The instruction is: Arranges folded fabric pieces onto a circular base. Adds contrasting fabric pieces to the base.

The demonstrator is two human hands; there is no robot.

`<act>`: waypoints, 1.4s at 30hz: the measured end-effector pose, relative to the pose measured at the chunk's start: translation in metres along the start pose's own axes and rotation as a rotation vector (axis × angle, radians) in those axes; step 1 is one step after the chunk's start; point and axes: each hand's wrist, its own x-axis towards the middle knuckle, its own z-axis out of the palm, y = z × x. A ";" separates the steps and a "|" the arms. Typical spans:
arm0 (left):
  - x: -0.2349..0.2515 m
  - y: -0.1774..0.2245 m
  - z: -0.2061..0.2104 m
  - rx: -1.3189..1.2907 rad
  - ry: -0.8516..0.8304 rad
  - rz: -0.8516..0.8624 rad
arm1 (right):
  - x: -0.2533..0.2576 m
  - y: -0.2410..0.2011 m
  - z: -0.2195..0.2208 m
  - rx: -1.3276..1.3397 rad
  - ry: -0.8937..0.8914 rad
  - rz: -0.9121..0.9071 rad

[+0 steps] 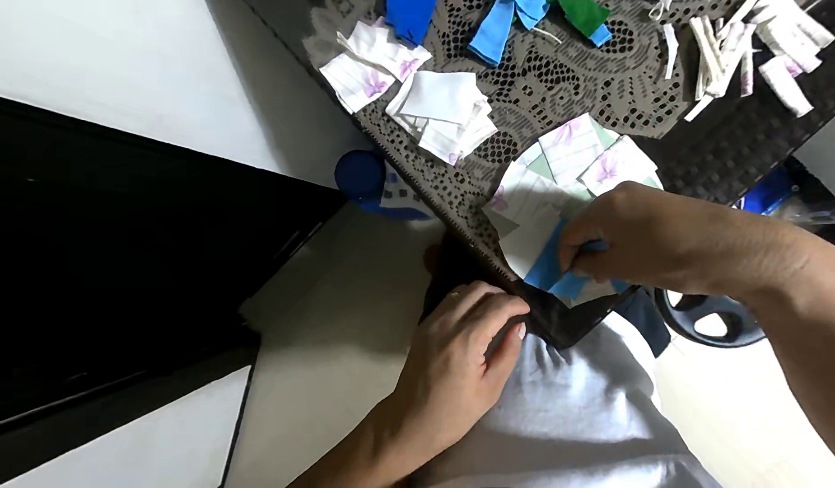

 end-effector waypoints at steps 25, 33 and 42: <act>-0.002 0.004 0.010 0.220 -0.119 0.151 | 0.000 -0.005 0.006 -0.163 0.027 -0.030; 0.002 0.006 0.011 0.294 -0.157 0.200 | -0.001 -0.004 0.008 -0.183 0.058 -0.059; 0.002 0.006 0.012 0.318 -0.174 0.181 | -0.002 -0.007 0.010 -0.198 0.086 -0.023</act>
